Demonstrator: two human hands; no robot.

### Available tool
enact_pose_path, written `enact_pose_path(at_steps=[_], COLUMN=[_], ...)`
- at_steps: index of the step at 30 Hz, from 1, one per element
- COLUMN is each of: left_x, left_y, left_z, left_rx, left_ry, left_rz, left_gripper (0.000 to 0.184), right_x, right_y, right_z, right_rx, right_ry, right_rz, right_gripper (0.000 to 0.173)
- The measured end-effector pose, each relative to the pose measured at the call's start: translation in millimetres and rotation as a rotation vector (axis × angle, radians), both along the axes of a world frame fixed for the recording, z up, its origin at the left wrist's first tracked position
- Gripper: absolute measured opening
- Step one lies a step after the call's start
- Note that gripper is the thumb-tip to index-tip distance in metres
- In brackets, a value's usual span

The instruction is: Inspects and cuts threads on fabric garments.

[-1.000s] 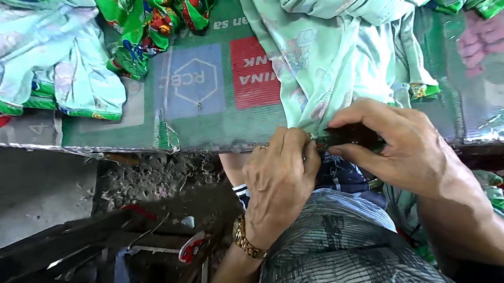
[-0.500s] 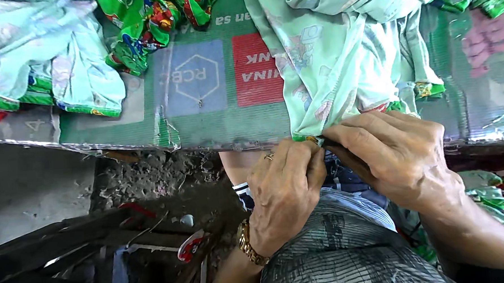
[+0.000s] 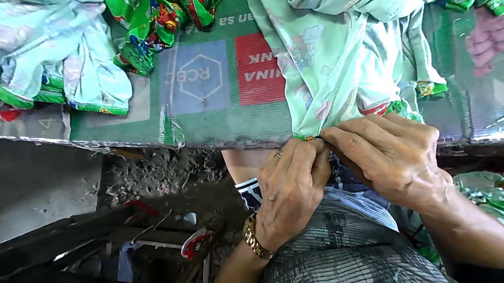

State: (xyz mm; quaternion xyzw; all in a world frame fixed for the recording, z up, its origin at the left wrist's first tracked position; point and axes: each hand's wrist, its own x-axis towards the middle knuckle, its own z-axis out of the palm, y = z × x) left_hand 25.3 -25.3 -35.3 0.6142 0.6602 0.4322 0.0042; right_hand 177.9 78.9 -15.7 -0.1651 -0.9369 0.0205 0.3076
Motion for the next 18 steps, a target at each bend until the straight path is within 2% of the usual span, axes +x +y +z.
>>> enact_pose_path(at_steps=[7, 18], left_x=[1.3, 3.5], left_y=[-1.7, -3.1], left_z=[-0.7, 0.0], left_rx=[0.012, 0.028], left_ry=[-0.116, -0.114], left_rz=[-0.024, -0.05], left_gripper=[0.009, 0.008], right_x=[2.4, 1.5], right_y=[0.8, 1.2], right_z=[-3.7, -7.9], right_rx=[-0.025, -0.014], right_ry=[0.044, 0.062], right_rz=[0.03, 0.033], right_gripper=[0.017, 0.017])
